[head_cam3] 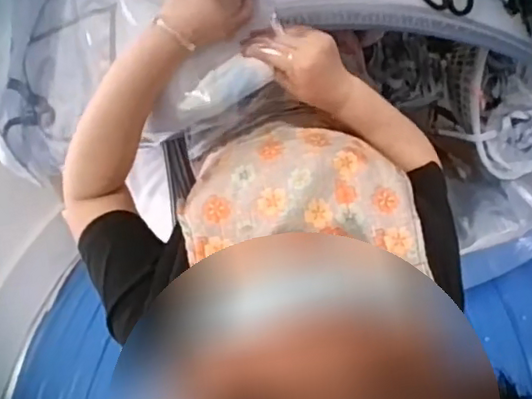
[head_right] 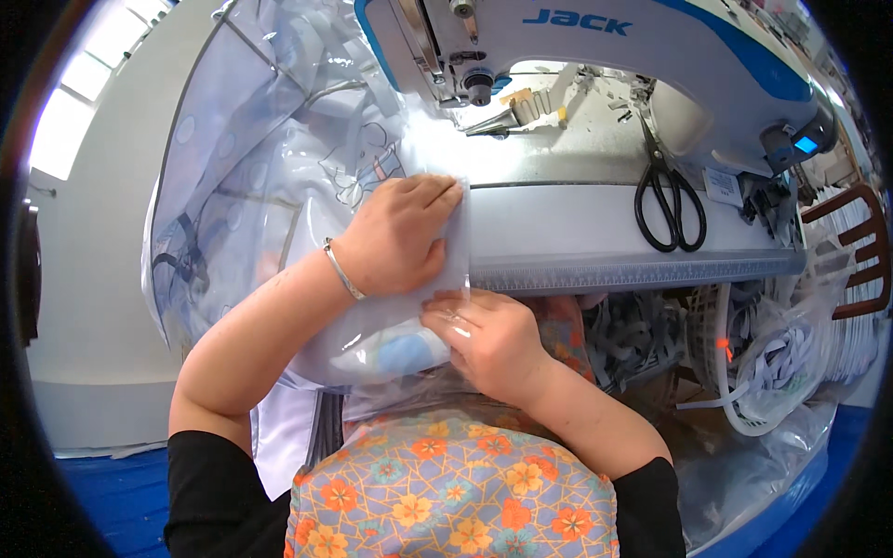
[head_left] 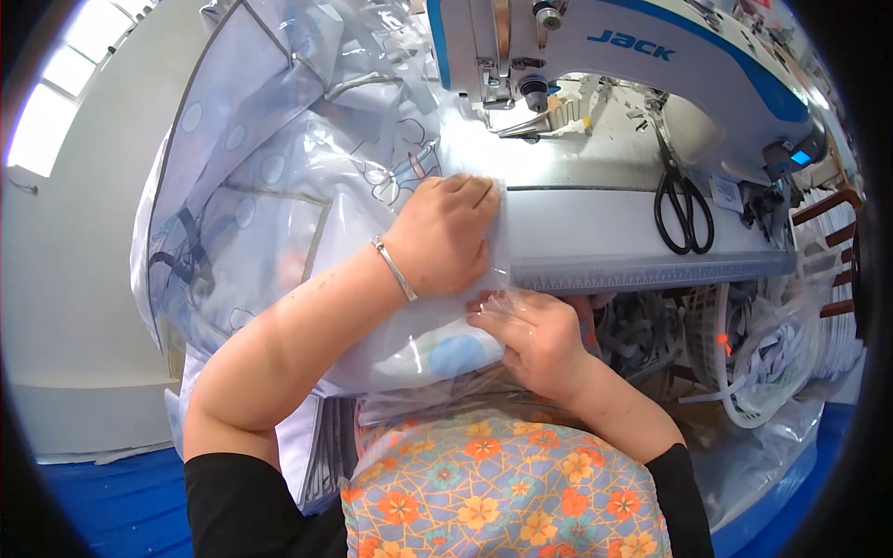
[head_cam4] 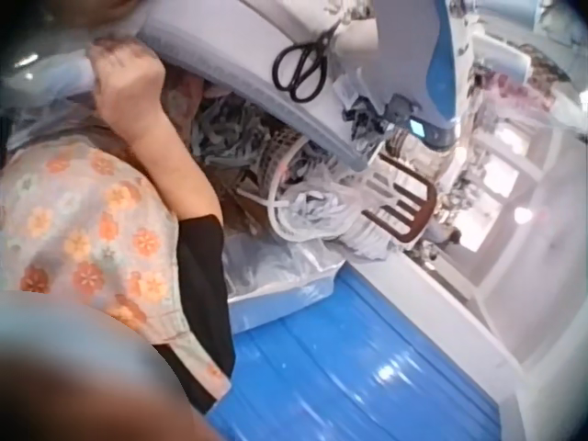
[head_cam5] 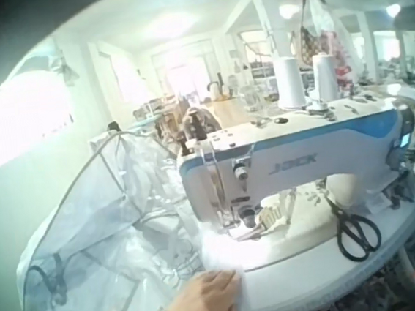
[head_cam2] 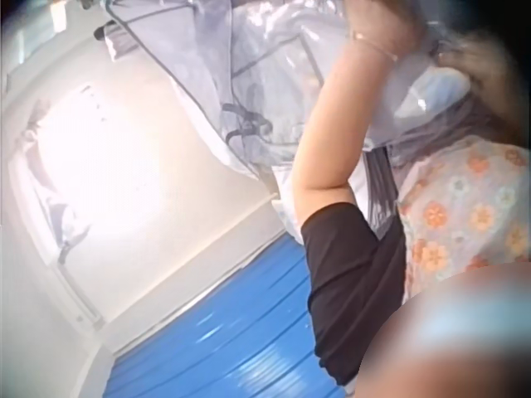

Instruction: Sewing fabric pieces together using a sewing machine.

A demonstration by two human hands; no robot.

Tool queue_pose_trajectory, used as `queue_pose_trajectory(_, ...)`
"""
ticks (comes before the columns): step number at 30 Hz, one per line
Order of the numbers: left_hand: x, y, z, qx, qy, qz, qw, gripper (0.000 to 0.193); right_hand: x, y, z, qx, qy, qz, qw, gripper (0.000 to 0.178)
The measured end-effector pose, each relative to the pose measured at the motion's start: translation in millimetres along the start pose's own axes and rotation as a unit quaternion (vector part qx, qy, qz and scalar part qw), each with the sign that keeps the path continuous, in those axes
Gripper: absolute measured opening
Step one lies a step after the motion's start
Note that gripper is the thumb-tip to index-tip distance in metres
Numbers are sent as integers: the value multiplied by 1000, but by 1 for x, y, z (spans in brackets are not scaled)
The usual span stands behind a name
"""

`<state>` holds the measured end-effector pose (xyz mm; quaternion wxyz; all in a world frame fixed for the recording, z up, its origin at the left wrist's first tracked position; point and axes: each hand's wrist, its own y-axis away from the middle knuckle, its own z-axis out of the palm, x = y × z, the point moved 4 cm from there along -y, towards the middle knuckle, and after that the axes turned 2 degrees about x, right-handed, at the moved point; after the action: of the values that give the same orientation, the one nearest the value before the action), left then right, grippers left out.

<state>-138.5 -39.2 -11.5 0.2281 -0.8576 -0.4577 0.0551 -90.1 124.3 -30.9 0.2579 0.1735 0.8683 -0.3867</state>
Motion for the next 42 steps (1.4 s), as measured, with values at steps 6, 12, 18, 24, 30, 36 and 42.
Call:
queue_pose_trajectory(6, -31, -15, 11, 15, 6, 33, 999, 43, 27, -15, 0, 9, 13, 13, 1000, 38)
queue_pose_trajectory(12, -46, -36, 6, 0, 25, 44, 999, 31, 51, -31, 3, -17, 30, 47, 998, 39)
queue_pose_trajectory(18, -10, -18, 4, -106, 2, -34, 994, 45, 40, -24, -1, -58, 101, -30, 993, 37)
queue_pose_trajectory(24, -22, -12, 11, -146, -51, -56, 986, 58, 54, -27, -7, -52, 87, -1, 995, 40)
queue_pose_trajectory(30, -56, -21, 15, -122, -50, -30, 991, 46, 70, -51, -6, -49, 102, -1, 994, 43)
queue_pose_trajectory(36, -45, -30, 2, -31, -9, 125, 992, 44, 58, -43, -8, -86, 125, 1, 988, 43)
queue_pose_trajectory(42, -17, -7, 11, -92, -38, -66, 993, 54, 48, -29, -9, -58, 125, -24, 990, 34)
